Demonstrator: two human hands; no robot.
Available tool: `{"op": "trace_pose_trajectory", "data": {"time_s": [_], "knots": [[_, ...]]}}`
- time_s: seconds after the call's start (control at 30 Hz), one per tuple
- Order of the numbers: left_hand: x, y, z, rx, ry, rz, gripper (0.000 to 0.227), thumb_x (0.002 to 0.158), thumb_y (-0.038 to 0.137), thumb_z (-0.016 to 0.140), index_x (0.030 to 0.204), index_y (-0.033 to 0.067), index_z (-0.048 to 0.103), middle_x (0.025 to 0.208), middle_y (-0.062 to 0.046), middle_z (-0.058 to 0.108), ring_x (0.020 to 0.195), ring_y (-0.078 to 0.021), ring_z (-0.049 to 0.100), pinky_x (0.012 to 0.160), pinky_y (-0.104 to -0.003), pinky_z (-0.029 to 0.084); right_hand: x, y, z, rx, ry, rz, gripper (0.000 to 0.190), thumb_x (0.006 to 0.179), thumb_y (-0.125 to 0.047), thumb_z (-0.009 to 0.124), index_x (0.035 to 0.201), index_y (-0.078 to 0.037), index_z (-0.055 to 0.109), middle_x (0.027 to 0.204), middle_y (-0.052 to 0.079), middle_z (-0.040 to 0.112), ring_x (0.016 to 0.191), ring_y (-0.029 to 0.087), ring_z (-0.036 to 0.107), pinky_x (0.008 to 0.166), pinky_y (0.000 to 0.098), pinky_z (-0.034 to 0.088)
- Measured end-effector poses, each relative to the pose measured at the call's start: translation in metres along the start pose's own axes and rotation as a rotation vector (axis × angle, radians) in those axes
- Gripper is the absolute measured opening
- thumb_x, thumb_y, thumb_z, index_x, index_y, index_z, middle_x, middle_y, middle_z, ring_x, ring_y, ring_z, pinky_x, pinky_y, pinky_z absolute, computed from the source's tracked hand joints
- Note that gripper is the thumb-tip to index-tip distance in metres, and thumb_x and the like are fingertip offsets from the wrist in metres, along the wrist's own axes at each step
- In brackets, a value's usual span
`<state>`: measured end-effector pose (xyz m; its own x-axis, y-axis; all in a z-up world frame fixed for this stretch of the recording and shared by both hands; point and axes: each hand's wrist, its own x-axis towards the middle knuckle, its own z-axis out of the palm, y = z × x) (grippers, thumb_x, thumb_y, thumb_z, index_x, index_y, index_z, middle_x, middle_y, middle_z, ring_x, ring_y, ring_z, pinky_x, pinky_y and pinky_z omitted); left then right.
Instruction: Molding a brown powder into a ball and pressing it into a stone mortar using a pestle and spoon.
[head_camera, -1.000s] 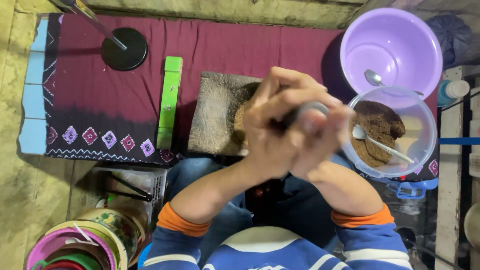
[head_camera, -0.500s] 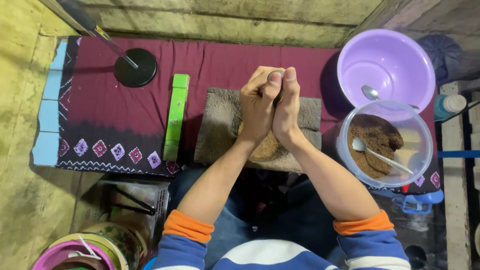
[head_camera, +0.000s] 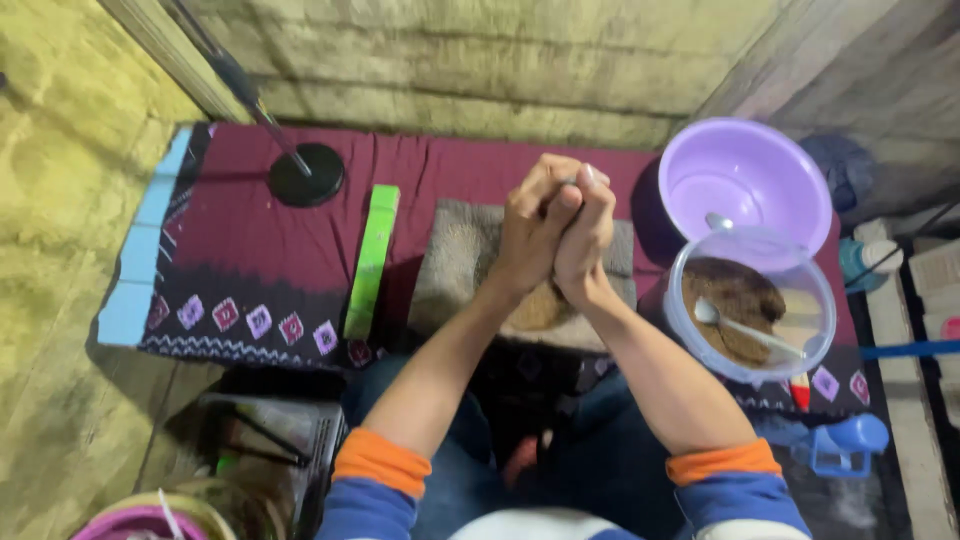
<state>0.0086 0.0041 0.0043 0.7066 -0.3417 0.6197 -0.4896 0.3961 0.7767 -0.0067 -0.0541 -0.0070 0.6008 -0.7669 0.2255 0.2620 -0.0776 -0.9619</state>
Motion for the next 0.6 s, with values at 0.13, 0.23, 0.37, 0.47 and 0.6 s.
{"op": "trace_pose_trajectory", "data": {"time_s": [0.13, 0.23, 0.37, 0.47, 0.6], "knots": [[0.007, 0.053, 0.001, 0.018, 0.010, 0.063, 0.046, 0.102, 0.061, 0.056, 0.108, 0.0190, 0.074, 0.111, -0.002, 0.067, 0.100, -0.0189, 0.066, 0.087, -0.034, 0.051, 0.015, -0.004, 0.011, 0.062, -0.090, -0.053, 0.039, 0.107, -0.035, 0.050, 0.081, -0.009, 0.062, 0.073, 0.007, 0.060, 0.068, 0.019, 0.054, 0.065, 0.0356, 0.049], [0.007, 0.080, 0.001, 0.041, 0.011, 0.114, 0.039, 0.097, 0.056, 0.064, 0.109, 0.0213, 0.075, 0.112, 0.000, 0.068, 0.102, -0.0201, 0.070, 0.091, -0.031, 0.055, 0.020, 0.005, 0.017, 0.102, -0.167, -0.057, 0.042, 0.107, -0.037, 0.047, 0.079, -0.009, 0.060, 0.072, 0.007, 0.059, 0.066, 0.018, 0.052, 0.062, 0.0346, 0.047], [0.006, 0.081, 0.003, 0.102, 0.035, 0.050, 0.042, 0.096, 0.055, 0.064, 0.107, 0.0146, 0.073, 0.107, -0.008, 0.067, 0.094, -0.0312, 0.071, 0.089, -0.034, 0.056, 0.022, 0.027, 0.015, 0.147, -0.257, -0.036, 0.046, 0.106, -0.040, 0.044, 0.075, -0.009, 0.057, 0.069, 0.006, 0.056, 0.063, 0.017, 0.049, 0.058, 0.0330, 0.043], [-0.028, -0.063, -0.014, 0.068, 0.154, 0.050, 0.038, 0.104, 0.045, 0.060, 0.105, 0.0097, 0.073, 0.101, -0.014, 0.068, 0.089, -0.0319, 0.068, 0.080, -0.042, 0.054, 0.020, 0.042, 0.008, 0.174, -0.320, -0.012, 0.049, 0.106, -0.042, 0.042, 0.073, -0.009, 0.056, 0.068, 0.006, 0.055, 0.061, 0.016, 0.047, 0.056, 0.0320, 0.040], [0.005, -0.038, -0.021, 0.053, 0.178, -0.071, 0.031, 0.107, 0.037, 0.056, 0.106, 0.0123, 0.075, 0.103, -0.010, 0.071, 0.095, -0.0234, 0.067, 0.088, -0.041, 0.051, 0.035, 0.057, 0.007, 0.222, -0.378, -0.020, 0.052, 0.106, -0.044, 0.039, 0.071, -0.009, 0.054, 0.066, 0.006, 0.053, 0.060, 0.015, 0.046, 0.053, 0.0310, 0.038]]}}
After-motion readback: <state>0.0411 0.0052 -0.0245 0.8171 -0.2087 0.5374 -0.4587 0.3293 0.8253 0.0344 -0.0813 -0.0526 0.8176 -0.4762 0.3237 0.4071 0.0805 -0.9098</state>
